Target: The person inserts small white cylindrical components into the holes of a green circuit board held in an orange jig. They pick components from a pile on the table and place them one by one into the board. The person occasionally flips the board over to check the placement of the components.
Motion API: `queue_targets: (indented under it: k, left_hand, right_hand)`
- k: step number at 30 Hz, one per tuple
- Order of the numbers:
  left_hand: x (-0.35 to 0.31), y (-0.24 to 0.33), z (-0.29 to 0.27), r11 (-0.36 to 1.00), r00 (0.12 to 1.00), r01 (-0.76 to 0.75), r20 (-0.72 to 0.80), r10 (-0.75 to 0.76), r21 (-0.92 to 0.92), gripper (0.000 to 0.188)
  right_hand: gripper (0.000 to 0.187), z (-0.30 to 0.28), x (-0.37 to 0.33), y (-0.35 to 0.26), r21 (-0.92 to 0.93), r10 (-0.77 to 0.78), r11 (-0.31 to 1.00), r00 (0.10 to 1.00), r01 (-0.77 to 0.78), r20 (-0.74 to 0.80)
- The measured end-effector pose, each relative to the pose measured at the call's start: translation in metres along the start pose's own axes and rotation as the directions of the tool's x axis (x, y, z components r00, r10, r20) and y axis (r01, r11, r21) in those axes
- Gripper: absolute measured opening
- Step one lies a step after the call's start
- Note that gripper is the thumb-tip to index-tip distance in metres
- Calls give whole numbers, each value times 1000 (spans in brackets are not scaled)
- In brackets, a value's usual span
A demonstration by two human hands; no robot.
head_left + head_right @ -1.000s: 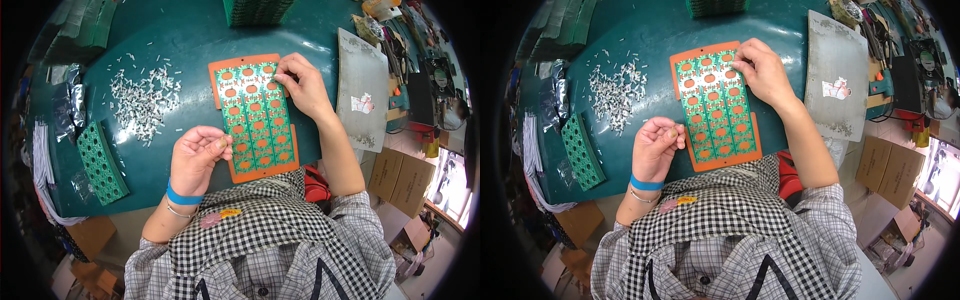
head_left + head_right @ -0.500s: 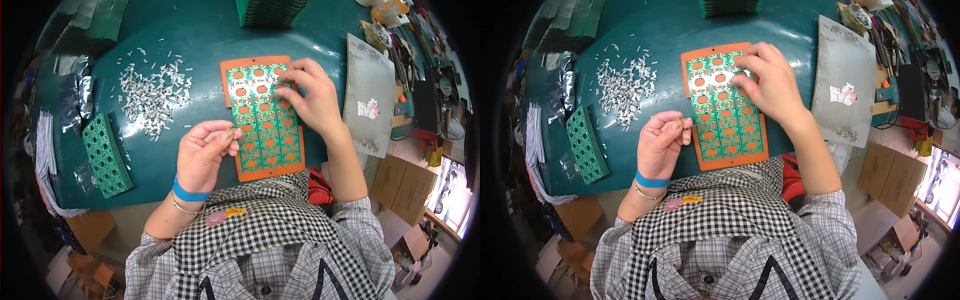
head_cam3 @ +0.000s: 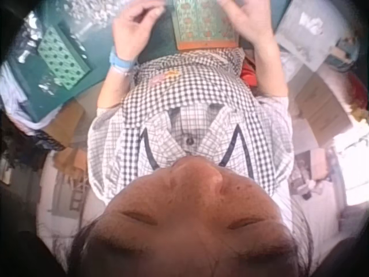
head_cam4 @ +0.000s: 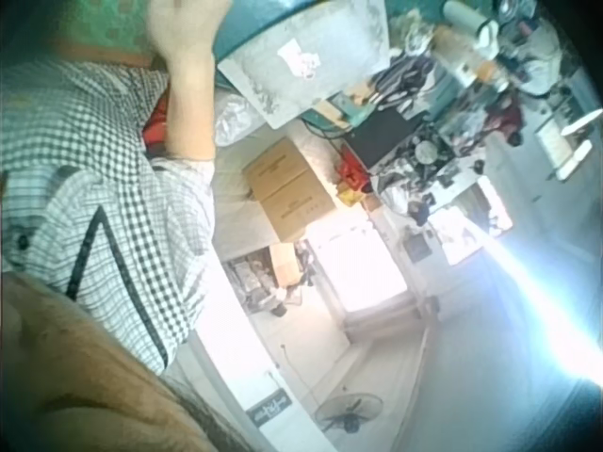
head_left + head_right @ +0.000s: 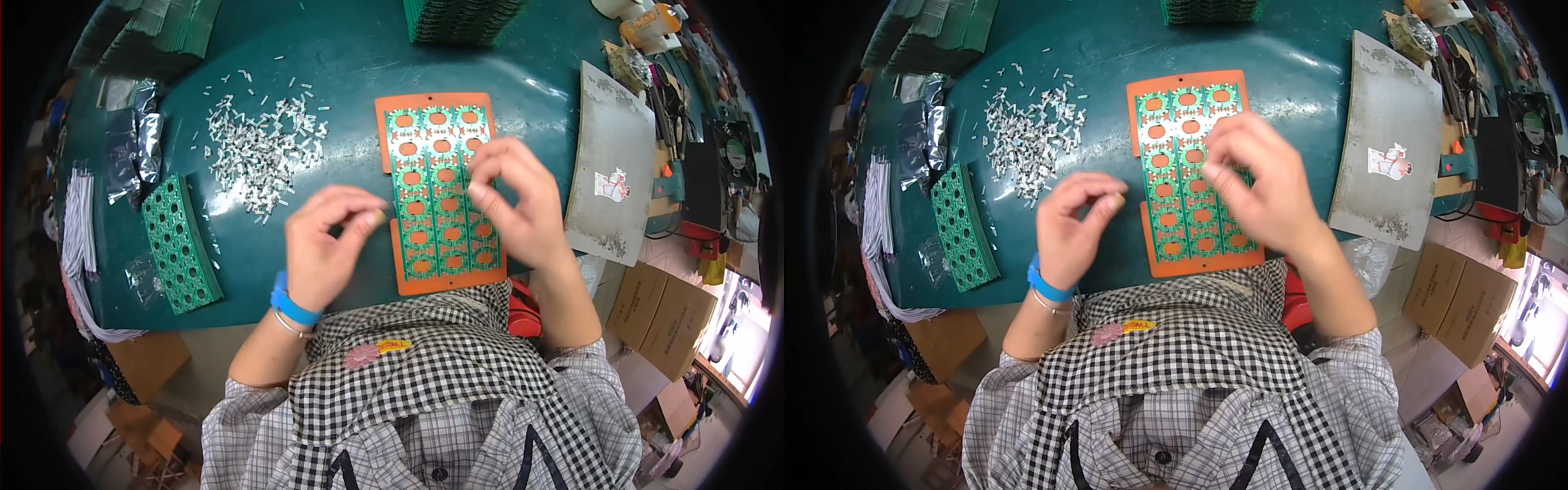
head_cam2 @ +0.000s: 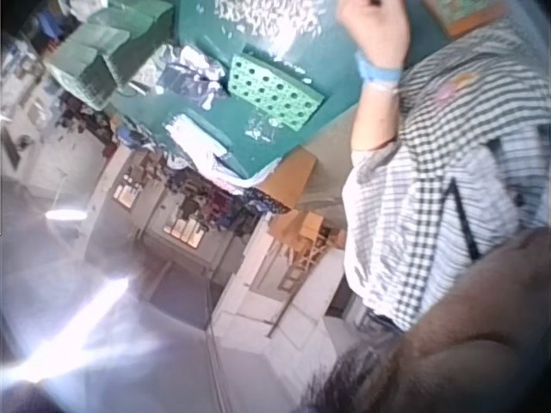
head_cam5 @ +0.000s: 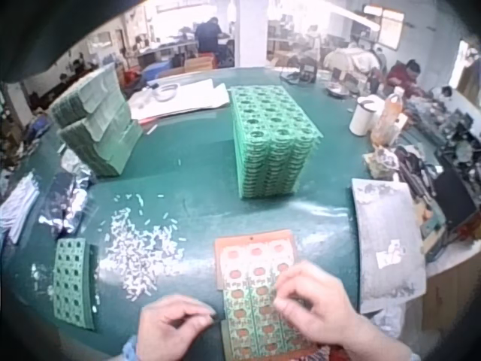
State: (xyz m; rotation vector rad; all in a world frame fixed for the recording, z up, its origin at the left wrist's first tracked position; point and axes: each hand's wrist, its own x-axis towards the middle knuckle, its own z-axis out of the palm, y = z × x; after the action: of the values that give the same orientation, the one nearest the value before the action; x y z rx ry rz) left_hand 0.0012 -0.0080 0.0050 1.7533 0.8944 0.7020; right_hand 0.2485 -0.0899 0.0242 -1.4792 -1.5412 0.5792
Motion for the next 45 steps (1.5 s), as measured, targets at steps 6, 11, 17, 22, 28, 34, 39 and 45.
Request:
queue_targets:
  k: [6,11,17,22,28,34,39,45]
  left_hand:
    - [27,-19,-3,837,964,-265,148,221,478,23]
    - [31,-26,4,838,964,-251,205,170,485,22]
    - [29,-24,8,780,940,-330,260,220,531,20]
    - [24,-20,-6,786,965,-261,148,216,561,14]
    - [16,-18,-26,967,1000,10,-12,-7,253,8]
    - [16,-7,-19,929,989,-144,76,125,340,15]
    - [10,-1,-19,951,978,-139,192,87,277,16]
    - [2,2,-20,900,961,244,211,-176,-362,7]
  right_hand:
    - [8,-5,1,33,67,184,981,982,-182,-30]
    - [7,-8,3,38,145,238,962,971,-233,-17]
    - [7,-10,7,50,-21,196,980,977,-199,-85]
    - [8,-10,4,53,-22,164,986,985,-166,-58]
    - [9,-11,3,56,-61,137,988,990,-139,-46]
    - [8,-10,3,56,-69,106,992,993,-110,-56]
    - [12,-7,9,52,-239,-34,971,999,24,-40]
    - [15,-13,9,50,-325,-98,939,994,107,44]
